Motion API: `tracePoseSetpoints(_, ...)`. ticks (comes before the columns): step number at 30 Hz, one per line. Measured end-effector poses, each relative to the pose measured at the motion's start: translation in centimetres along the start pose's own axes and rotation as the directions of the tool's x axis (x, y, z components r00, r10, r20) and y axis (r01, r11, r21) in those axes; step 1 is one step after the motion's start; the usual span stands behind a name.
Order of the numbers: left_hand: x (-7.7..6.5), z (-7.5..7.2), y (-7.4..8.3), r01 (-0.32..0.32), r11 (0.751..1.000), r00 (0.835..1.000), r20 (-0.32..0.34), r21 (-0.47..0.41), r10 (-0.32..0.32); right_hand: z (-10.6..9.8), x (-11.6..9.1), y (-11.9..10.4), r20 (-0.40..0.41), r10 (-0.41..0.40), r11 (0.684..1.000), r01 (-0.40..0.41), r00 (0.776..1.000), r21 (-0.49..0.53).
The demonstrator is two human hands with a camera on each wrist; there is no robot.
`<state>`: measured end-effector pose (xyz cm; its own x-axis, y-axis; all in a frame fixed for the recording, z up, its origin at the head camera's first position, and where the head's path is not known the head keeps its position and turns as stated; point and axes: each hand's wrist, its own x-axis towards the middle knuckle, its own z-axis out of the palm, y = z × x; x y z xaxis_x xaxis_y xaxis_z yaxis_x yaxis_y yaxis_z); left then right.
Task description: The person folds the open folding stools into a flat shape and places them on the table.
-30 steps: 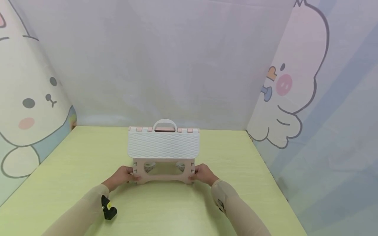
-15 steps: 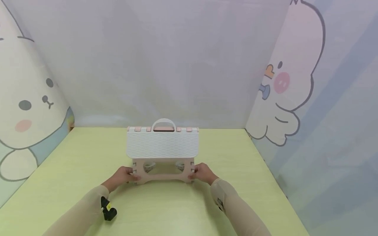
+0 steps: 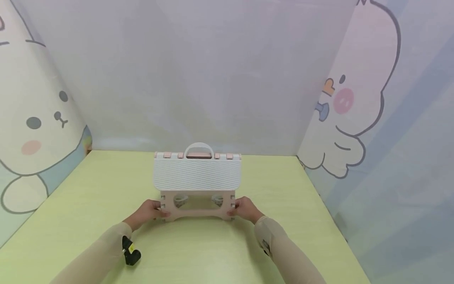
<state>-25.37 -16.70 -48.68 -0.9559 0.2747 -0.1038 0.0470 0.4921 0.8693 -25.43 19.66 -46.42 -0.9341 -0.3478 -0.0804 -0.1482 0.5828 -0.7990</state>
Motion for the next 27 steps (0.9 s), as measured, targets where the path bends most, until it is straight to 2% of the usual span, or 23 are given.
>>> tracePoseSetpoints(8,0.03,-0.03,0.04,0.004,1.0,1.0,0.002,-0.005,-0.004,-0.11,0.07,-0.02,0.007,-0.006,1.0,0.006,1.0,0.017)
tracePoseSetpoints(15,-0.18,0.08,0.24,0.048,0.999,0.999,-0.024,0.001,-0.048,0.02,0.01,-0.17,0.012,-0.001,1.0,0.001,1.0,0.027)
tracePoseSetpoints(27,-0.22,0.32,0.42,0.037,0.999,0.999,-0.028,0.008,-0.036,-0.07,-0.27,-0.1,0.009,0.014,0.999,-0.014,1.0,0.044)
